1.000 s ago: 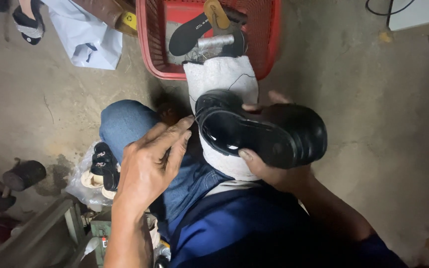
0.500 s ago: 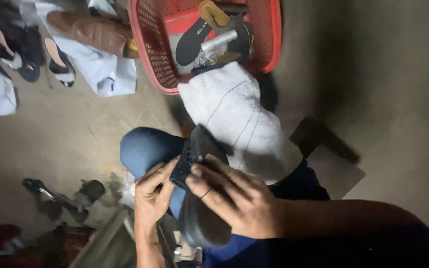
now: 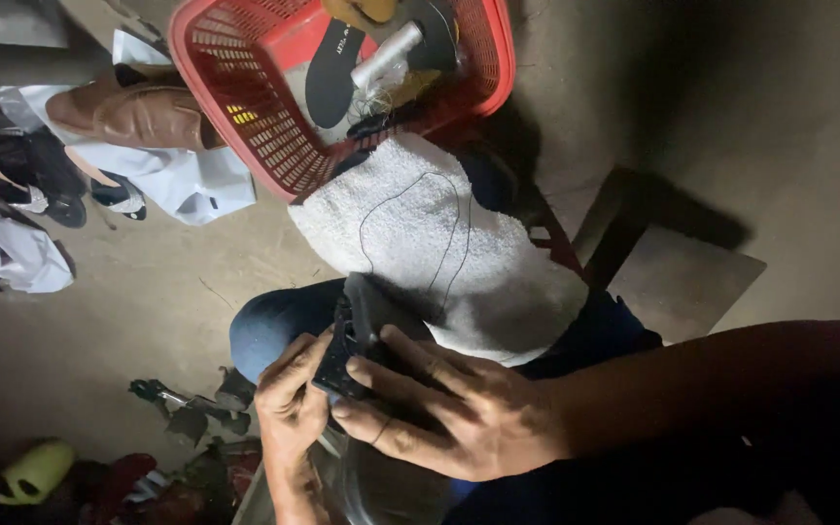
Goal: Hand-stitching the sole and upper of a sandal together using a needle and thread.
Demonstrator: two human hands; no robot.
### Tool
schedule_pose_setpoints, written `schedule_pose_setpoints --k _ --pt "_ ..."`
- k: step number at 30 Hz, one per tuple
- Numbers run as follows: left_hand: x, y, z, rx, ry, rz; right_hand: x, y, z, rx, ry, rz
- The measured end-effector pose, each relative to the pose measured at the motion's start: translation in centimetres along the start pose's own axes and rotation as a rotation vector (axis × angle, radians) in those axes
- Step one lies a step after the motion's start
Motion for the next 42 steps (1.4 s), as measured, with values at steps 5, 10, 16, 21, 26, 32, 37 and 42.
schedule_pose_setpoints --k 5,10,16,21,26,32,37,42 --pt "0.4 1.2 0.8 0.086 0.006 -0.033 -1.7 0.9 1.3 -0.076 0.166 -0.043" --pt "0.3 2.4 1.1 0.245 0.136 -0.077 -1.8 0.9 1.7 -0.047 0.185 -0.048" --pt "0.3 3.3 2.6 0.267 0.189 -0.111 -1.7 1.2 1.7 -0.093 0.163 -0.131" --pt "0.7 3.6 1.7 0.261 0.133 -0.132 -1.0 1.3 1.8 -0.047 0.292 -0.215" --pt "1.0 5.2 2.2 0.338 0.096 -0.08 -1.1 1.6 1.3 -0.062 0.143 -0.184" --pt "0.5 2.2 -2.6 0.346 -0.007 0.057 -0.3 2.1 -0.4 -0.071 0.172 -0.243" --pt "1.2 -3.7 -4.1 -0.039 -0.079 0.254 0.8 2.1 -2.7 -0.2 0.065 -0.295" --pt "1.5 -7.2 -6.2 -0.187 -0.225 0.393 1.8 1.6 -4.6 -0.371 0.156 -0.529"
Point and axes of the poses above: each hand's wrist, its own y-axis towards the middle knuckle, its own x-axis out of the palm, z = x × y, the point moved 4 cm from there along y, towards the middle knuckle, and after that the axes turned 5 degrees about x, right-handed, at the moved point
